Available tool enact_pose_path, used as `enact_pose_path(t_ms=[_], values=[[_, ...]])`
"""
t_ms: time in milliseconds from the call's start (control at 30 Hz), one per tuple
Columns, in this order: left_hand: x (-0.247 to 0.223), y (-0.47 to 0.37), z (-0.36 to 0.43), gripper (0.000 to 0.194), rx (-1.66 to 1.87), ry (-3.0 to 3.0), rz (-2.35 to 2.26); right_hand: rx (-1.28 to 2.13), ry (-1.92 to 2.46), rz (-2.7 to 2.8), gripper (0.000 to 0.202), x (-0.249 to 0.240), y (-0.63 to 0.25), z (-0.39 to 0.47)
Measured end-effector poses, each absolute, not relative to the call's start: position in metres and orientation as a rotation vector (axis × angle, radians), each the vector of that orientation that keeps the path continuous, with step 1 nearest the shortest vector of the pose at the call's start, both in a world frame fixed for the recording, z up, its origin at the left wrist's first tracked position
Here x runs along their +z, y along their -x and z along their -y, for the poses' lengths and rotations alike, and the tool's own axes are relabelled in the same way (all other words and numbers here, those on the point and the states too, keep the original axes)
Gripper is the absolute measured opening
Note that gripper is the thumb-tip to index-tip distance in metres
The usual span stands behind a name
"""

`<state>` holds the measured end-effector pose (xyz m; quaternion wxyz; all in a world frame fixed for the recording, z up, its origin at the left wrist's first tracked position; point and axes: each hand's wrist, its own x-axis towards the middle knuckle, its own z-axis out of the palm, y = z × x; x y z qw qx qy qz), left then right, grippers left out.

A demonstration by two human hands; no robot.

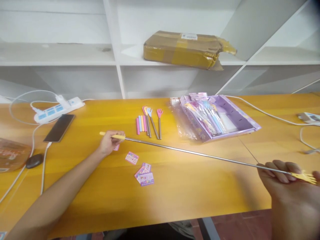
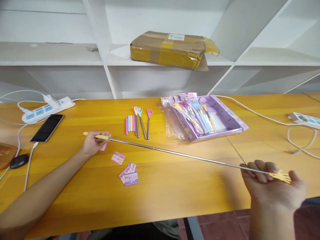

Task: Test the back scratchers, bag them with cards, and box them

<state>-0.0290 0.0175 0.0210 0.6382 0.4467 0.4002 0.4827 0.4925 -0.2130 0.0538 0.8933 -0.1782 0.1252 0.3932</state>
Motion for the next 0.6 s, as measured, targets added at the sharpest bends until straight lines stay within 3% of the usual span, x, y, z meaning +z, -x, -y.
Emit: enact_pose_path(t_ms=[100, 167, 267, 433, 600], values=[[0.019, 0.028, -0.016, 0.052, 1.036, -1.011, -0.837, 0.761, 0.484, -0.170, 0.028, 0.049, -0.503, 0.216], [0.019, 0.025, -0.012, 0.058, 1.052, -0.997, -0.811, 0.735, 0.547, -0.202, 0.032, 0.051, -0.507, 0.216], [0.022, 0.015, -0.005, 0.063, 1.305, -0.978, -0.824, 0.774, 0.521, -0.208, 0.033, 0.058, -0.497, 0.216], [0.025, 0.007, 0.004, 0.051, 1.528, -0.941, -0.845, 0.725, 0.526, -0.168, 0.031, 0.057, -0.465, 0.214], [0.023, 0.014, -0.002, 0.043, 1.479, -0.816, -0.875, 0.711, 0.682, -0.128, 0.049, 0.047, -0.463, 0.203]])
